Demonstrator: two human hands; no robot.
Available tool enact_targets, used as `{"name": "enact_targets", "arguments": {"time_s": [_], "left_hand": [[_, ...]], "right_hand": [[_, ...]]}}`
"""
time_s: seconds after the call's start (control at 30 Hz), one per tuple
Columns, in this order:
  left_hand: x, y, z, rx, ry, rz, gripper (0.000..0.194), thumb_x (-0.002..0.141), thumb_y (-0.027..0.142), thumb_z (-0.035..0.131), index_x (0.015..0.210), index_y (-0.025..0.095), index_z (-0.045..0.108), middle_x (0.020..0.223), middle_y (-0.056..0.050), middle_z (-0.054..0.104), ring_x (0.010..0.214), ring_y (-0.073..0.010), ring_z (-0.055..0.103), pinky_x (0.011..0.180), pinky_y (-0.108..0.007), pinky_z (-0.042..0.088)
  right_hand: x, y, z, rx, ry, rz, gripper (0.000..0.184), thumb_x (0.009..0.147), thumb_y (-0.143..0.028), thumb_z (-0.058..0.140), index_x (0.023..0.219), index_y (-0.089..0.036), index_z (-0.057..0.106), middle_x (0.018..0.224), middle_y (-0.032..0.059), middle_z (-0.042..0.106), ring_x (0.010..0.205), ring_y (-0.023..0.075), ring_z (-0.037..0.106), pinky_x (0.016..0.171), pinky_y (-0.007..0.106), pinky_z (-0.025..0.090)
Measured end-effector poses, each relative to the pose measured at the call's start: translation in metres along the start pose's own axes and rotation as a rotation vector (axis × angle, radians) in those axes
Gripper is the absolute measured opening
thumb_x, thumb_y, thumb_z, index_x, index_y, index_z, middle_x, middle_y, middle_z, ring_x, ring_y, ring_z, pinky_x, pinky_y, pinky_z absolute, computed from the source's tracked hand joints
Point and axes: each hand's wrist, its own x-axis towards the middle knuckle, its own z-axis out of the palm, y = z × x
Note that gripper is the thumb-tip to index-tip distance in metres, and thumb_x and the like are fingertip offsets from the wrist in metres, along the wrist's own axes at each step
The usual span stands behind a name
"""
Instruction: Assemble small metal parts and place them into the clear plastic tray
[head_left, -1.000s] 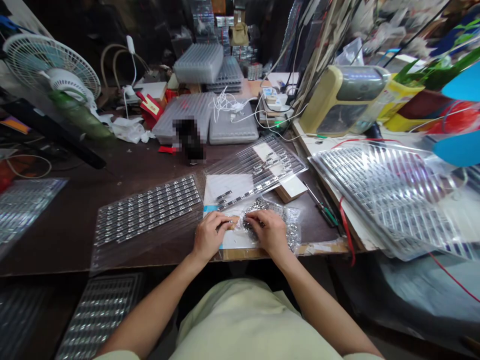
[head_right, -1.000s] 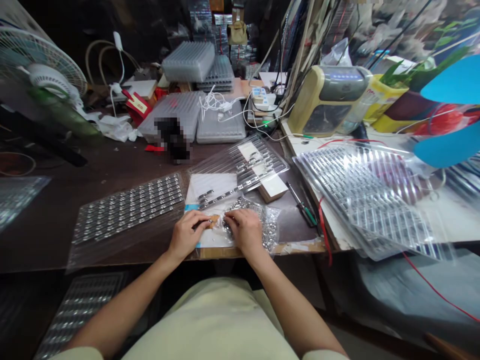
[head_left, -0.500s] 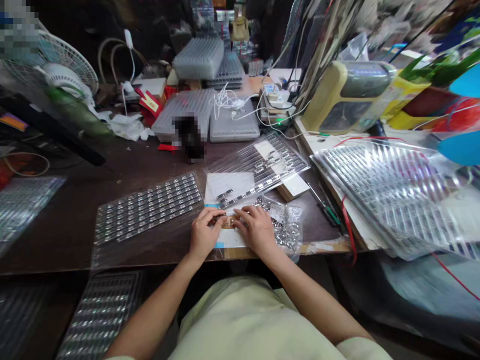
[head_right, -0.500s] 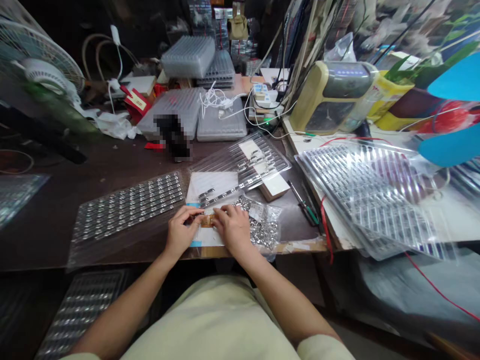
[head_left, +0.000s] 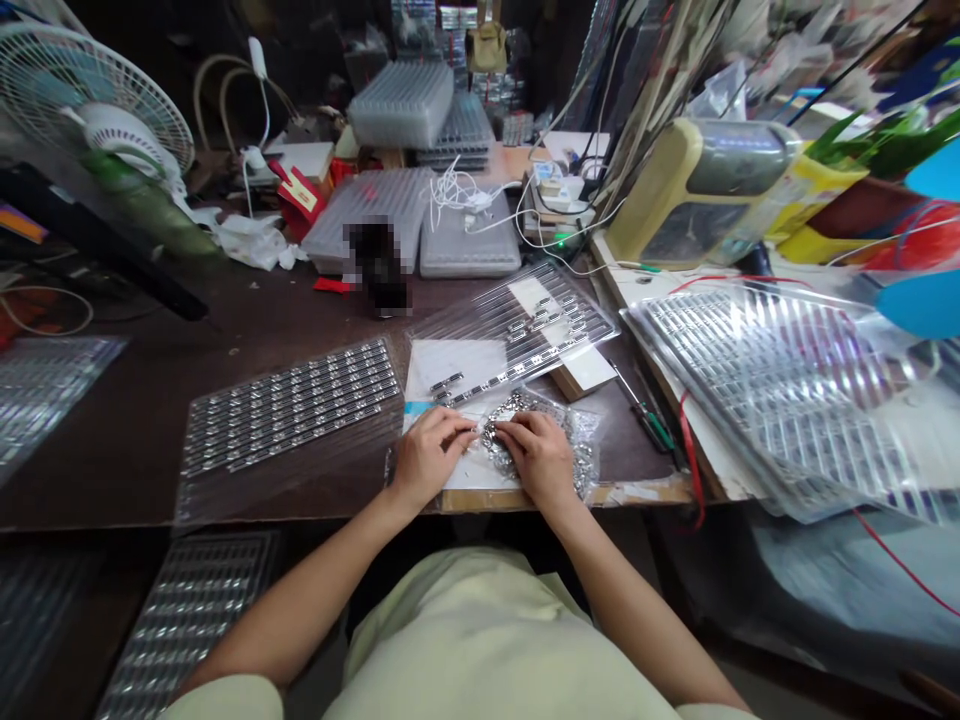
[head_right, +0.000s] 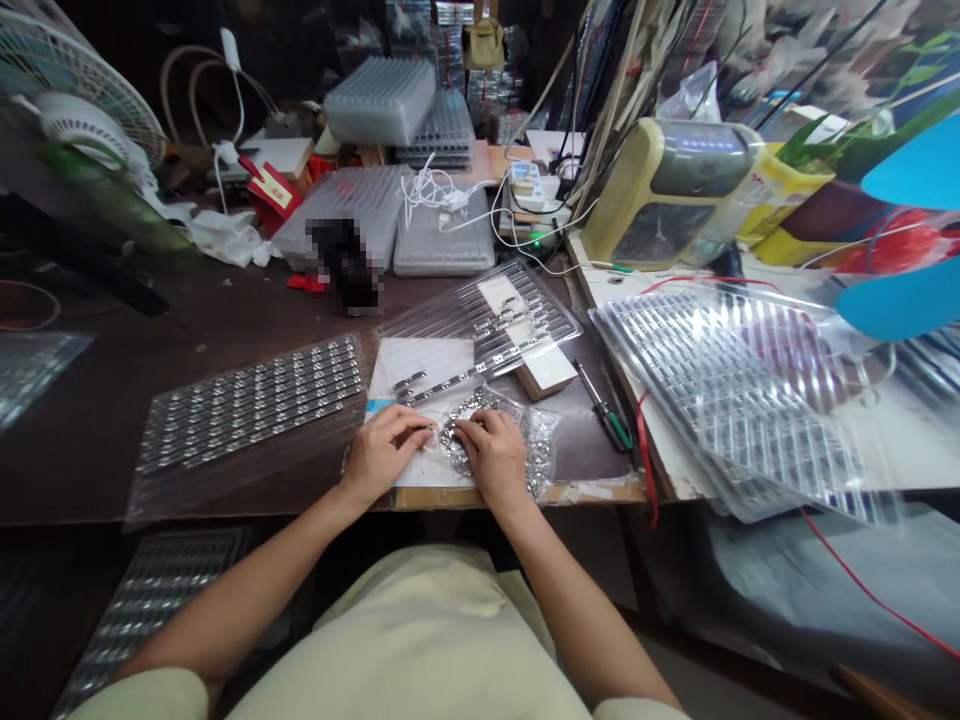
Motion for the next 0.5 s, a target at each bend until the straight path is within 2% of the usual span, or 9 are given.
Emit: {"name": "enact_targets", "arguments": {"time_s": [0.2, 0.37, 0.5], "left_hand": [[-0.003, -0.001, 0.009, 0.056, -0.026, 0.012, 0.011, 0.084, 0.025, 0.063, 0.091, 0.021, 0.071, 0.087, -0.004, 0.067, 0.085, -0.0169, 0.061, 0.080, -0.030, 0.048], [-0.003, -0.006, 0.010, 0.049, -0.043, 0.023, 0.010, 0.083, 0.024, 0.064, 0.089, 0.022, 0.071, 0.086, -0.003, 0.067, 0.084, -0.0172, 0.060, 0.079, -0.031, 0.048], [-0.005, -0.006, 0.013, 0.035, -0.048, 0.014, 0.009, 0.082, 0.023, 0.065, 0.088, 0.023, 0.071, 0.085, -0.003, 0.067, 0.084, -0.0172, 0.061, 0.078, -0.031, 0.048]], "right_hand": [[-0.001, 0.001, -0.001, 0.119, 0.059, 0.014, 0.019, 0.092, -0.028, 0.052, 0.098, -0.021, 0.069, 0.088, 0.0059, 0.064, 0.084, 0.0182, 0.057, 0.076, 0.031, 0.046], [-0.002, 0.001, 0.000, 0.186, 0.056, 0.030, 0.014, 0.091, -0.027, 0.054, 0.089, -0.022, 0.067, 0.085, 0.0045, 0.065, 0.084, 0.0182, 0.059, 0.078, 0.032, 0.047], [-0.001, 0.002, -0.001, 0.191, 0.055, 0.020, 0.016, 0.091, -0.027, 0.053, 0.095, -0.022, 0.067, 0.086, 0.0051, 0.065, 0.083, 0.0181, 0.059, 0.076, 0.032, 0.048]]}}
